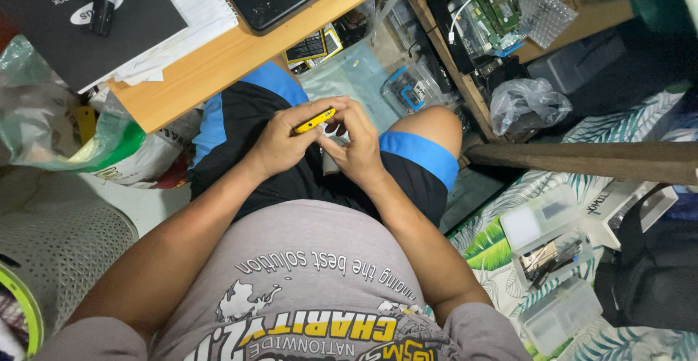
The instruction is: The person disassembles an orange electronic device, removes the battery, and uses tweezers to manipulate a small circuit board. They then assemble a yellow mobile phone by inserting a battery and connecting a white charging cable.
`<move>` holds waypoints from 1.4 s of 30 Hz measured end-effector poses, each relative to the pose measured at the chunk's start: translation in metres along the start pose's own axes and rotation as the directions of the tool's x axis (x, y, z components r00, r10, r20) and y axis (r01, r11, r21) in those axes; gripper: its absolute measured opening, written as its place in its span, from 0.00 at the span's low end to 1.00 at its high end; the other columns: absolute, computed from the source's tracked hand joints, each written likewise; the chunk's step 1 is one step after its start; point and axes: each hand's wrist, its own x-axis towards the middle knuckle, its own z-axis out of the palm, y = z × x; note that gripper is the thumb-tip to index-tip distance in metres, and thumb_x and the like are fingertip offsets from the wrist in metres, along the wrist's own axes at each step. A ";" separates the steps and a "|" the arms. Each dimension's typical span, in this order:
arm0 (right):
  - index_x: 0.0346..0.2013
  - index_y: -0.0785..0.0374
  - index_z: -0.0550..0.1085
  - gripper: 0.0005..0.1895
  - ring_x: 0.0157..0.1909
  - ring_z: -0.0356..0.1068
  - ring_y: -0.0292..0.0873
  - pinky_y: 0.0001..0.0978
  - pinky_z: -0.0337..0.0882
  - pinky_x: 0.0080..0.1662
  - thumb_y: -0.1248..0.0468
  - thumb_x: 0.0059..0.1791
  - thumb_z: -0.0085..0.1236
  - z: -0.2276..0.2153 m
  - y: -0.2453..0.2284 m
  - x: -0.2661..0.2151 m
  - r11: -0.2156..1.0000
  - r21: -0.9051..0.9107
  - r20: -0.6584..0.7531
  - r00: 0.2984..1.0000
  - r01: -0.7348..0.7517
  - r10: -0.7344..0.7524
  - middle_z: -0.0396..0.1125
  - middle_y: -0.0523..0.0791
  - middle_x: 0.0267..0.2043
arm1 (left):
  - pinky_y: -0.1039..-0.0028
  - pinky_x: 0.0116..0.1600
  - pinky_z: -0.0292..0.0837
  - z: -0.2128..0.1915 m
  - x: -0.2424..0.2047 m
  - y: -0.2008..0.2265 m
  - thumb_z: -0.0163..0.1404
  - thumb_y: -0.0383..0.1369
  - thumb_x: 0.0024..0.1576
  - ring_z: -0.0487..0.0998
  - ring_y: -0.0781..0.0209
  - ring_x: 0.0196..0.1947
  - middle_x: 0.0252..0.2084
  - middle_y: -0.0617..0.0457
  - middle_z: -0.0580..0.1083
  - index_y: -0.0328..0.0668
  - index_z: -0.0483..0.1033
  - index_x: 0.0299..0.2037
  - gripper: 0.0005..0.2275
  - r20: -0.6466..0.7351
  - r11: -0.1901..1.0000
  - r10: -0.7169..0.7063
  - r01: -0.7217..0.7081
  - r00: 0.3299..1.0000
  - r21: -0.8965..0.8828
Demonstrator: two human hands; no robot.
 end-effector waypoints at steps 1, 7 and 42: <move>0.40 0.67 0.69 0.17 0.40 0.70 0.41 0.29 0.71 0.39 0.72 0.44 0.71 0.000 0.000 0.000 1.000 -0.019 0.002 1.000 -0.007 0.007 0.66 0.48 0.46 | 0.71 0.69 0.68 0.000 0.000 0.001 0.44 0.18 0.59 0.75 0.58 0.66 0.66 0.46 0.73 0.37 0.73 0.63 0.21 0.001 1.000 0.014 -0.014 1.000 0.007; 0.44 0.66 0.72 0.18 0.39 0.72 0.42 0.29 0.73 0.39 0.71 0.45 0.71 -0.001 0.000 0.000 0.998 0.003 0.024 0.998 -0.055 0.055 0.68 0.48 0.46 | 0.72 0.66 0.70 0.002 -0.003 -0.008 0.46 0.19 0.60 0.76 0.59 0.63 0.63 0.46 0.75 0.35 0.72 0.62 0.19 -0.063 0.998 -0.029 0.033 0.998 0.061; 0.41 0.65 0.78 0.07 0.32 0.69 0.32 0.23 0.68 0.33 0.64 0.52 0.59 -0.037 0.120 0.024 0.446 0.725 0.014 0.658 -0.525 0.753 0.75 0.43 0.37 | 0.81 0.27 0.57 -0.012 -0.001 -0.056 0.47 0.48 0.64 0.61 0.70 0.25 0.29 0.57 0.61 0.39 0.65 0.51 0.19 0.151 0.643 -0.483 0.466 0.862 -0.608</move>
